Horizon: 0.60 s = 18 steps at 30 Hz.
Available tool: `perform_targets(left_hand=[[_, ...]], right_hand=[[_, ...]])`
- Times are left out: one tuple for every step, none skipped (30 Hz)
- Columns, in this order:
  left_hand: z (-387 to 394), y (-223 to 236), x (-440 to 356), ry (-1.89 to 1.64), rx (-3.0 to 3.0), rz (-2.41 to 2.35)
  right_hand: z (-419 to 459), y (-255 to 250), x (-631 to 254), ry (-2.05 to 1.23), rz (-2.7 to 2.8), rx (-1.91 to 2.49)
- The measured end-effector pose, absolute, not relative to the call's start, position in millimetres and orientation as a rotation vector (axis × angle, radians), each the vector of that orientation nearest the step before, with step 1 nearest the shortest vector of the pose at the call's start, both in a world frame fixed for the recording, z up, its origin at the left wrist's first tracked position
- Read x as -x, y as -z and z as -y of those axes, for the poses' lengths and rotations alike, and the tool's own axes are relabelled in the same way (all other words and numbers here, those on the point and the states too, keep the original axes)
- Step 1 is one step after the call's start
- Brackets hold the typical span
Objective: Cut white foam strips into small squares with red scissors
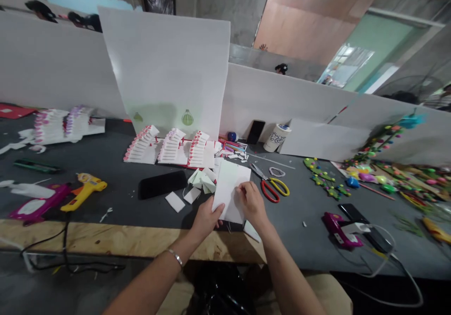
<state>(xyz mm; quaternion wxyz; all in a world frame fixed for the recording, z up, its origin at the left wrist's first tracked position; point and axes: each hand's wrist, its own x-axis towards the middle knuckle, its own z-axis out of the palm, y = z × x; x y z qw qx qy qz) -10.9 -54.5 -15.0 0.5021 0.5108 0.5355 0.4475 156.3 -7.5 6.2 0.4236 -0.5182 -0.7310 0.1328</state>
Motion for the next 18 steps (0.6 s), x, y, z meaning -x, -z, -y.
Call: perform_targets(left_hand=[[54,16,11,-1.077,-1.243,-1.307],[53,17,11,-1.074,-1.251,-1.324],[53,18,11,-1.069,-1.257,-1.339],[52,19,12,-1.064,-1.261,-1.351],[52,20,12,-1.058,-1.262,-1.355],[52,21,12,-1.05,-1.261,-1.353],[52,22,12,-1.043,-1.26,-1.35],[52,23,11,-1.034,-1.256,-1.35],[52,23,11,-1.029,-1.252,-1.352],[52,24,11,-1.026,-1.247,-1.354],[52,25,11,-1.025,-1.244,-1.357],[52,25,11,-1.024,-1.243,-1.359],[53,25,10,-1.021,-1.245,-1.359],[53,25,10,-1.013,-1.253,-1.357],[53,25,10,-1.003,-1.265,-1.359],[54,25,10,-0.991,-1.279,-1.363],[54,24,10,-0.979,-1.292,-1.369],[54,23,10,-0.972,-1.301,-1.378]], right_hand=[[10,-5,-155,-0.369,1.809,1.278],[12,-4,-153,-0.409,1.79,1.257],[15,-3,-152,-0.451,1.77,1.235],[16,-4,-151,-0.492,1.749,1.211],[18,-6,-152,-0.528,1.725,1.188],[18,-9,-155,-0.557,1.699,1.168],[17,-14,-160,-0.574,1.669,1.152],[15,-20,-167,-0.58,1.637,1.144],[12,-27,-177,-0.569,1.6,1.146],[7,-34,-187,-0.547,1.563,1.157],[2,-40,-198,-0.515,1.531,1.177],[-3,-45,-207,-0.479,1.51,1.205],[-7,-49,-214,-0.438,1.501,1.235],[-11,-50,-217,-0.411,1.519,1.257],[-15,-50,-215,-0.395,1.549,1.27],[-17,-47,-210,-0.389,1.584,1.272],[-19,-44,-203,-0.403,1.637,1.259],[-21,-39,-194,-0.409,1.71,1.235]])
